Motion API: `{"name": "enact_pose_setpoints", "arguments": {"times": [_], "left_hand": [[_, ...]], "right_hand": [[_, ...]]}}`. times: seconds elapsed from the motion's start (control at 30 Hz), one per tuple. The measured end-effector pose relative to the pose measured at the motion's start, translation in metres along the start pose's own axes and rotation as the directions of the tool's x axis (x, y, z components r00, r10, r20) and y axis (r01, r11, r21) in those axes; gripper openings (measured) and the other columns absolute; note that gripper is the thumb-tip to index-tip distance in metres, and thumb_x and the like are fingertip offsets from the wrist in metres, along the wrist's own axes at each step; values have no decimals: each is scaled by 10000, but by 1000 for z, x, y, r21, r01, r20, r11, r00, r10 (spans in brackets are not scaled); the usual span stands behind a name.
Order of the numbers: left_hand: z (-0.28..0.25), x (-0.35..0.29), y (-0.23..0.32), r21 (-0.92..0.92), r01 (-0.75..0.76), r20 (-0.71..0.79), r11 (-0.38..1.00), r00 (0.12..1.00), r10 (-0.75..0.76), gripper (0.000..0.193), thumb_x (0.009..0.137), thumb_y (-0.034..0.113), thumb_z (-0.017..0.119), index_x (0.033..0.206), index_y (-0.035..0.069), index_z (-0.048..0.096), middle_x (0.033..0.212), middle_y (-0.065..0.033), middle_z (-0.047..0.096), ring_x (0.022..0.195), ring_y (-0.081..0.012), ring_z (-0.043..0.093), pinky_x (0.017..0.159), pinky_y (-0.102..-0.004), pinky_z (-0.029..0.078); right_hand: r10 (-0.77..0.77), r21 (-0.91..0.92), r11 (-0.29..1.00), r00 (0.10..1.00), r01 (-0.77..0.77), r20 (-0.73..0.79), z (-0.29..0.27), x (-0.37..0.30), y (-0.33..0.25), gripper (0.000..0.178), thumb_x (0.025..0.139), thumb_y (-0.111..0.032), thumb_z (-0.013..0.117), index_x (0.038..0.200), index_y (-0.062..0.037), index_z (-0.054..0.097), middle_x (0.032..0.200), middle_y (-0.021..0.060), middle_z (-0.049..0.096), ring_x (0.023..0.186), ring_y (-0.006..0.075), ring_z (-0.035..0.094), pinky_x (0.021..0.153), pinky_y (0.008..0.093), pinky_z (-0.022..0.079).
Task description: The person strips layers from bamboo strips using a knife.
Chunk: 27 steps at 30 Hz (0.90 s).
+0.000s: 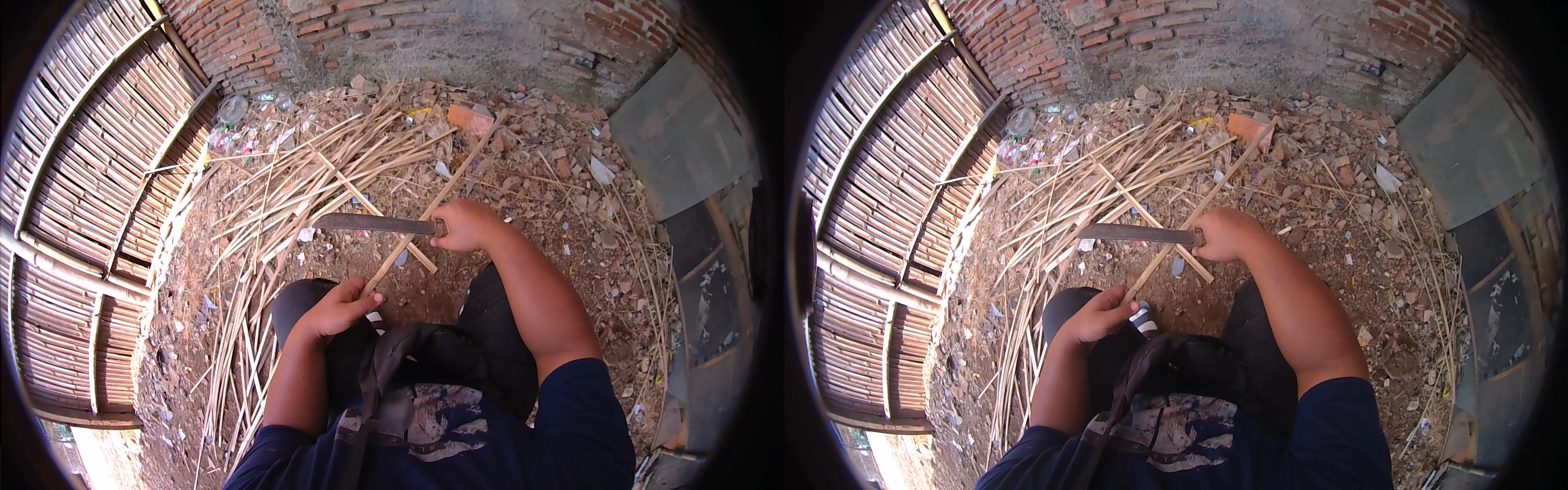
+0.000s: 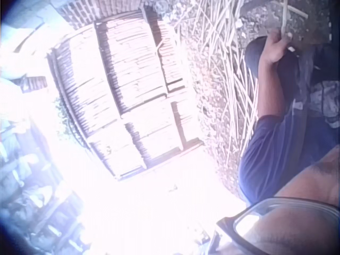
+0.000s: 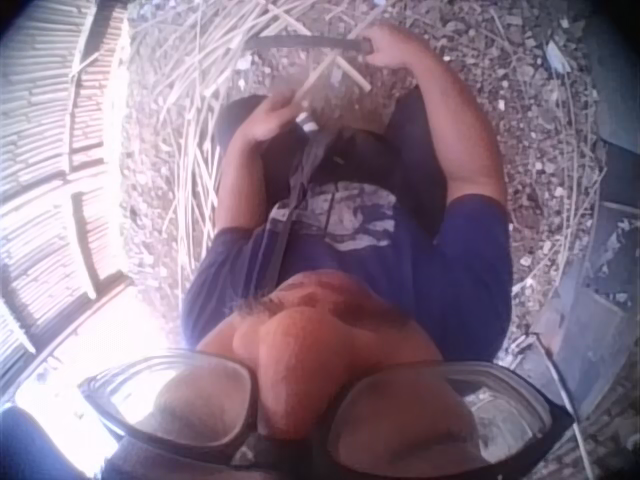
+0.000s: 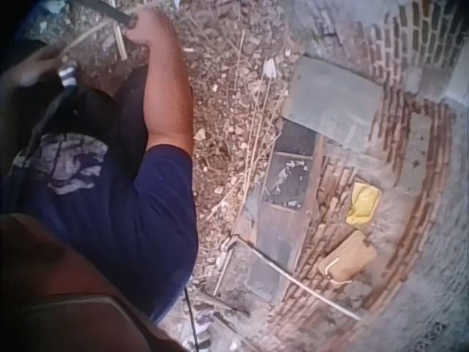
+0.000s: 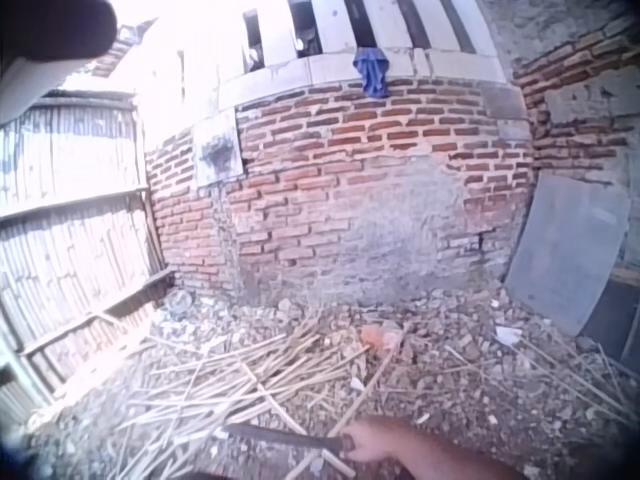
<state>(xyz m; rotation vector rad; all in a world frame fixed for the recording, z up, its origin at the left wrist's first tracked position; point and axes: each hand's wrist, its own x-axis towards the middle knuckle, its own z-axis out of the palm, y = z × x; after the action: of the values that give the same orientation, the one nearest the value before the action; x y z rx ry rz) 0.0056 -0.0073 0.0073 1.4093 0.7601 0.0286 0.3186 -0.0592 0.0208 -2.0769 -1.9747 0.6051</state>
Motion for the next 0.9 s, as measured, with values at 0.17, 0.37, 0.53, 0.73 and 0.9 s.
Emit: {"name": "enact_pose_setpoints", "arguments": {"times": [0.17,0.37,0.53,0.73,0.9], "left_hand": [[-2,1,-2,-3,4,15,1000,1000,-4,398,975,313,675,1173,-21,589,1010,-17,637,951,-93,547,848,-260,441],[5,0,3,7,-57,-8,998,998,57,313,976,352,664,1074,66,585,785,83,510,645,-17,415,536,-198,301],[7,-1,4,5,-55,-20,998,998,55,305,976,337,664,1077,61,582,797,79,520,649,-17,421,543,-198,310],[5,1,1,10,-44,-20,999,999,44,296,976,320,663,1086,58,580,807,78,522,655,-20,425,546,-198,313],[5,0,1,1,-51,-15,999,999,51,297,976,317,663,1094,57,582,810,81,523,659,-21,427,551,-198,316]], "right_hand": [[-33,5,999,999,33,-31,4,2,4,377,758,-370,796,1033,-121,732,840,148,702,852,345,695,738,460,539],[-39,-2,999,998,38,-42,9,3,9,376,759,-382,794,1031,-129,733,833,143,700,846,341,694,734,458,539],[-29,0,1000,999,29,-28,6,2,4,362,760,-385,791,1016,-135,732,823,142,696,836,342,692,729,459,537],[-36,-8,999,999,36,-31,7,3,6,338,761,-380,786,987,-136,726,814,142,691,827,343,689,719,464,531],[-41,-1,999,999,41,-22,7,3,5,329,763,-382,783,975,-137,726,810,143,687,830,343,689,718,467,529]]}}
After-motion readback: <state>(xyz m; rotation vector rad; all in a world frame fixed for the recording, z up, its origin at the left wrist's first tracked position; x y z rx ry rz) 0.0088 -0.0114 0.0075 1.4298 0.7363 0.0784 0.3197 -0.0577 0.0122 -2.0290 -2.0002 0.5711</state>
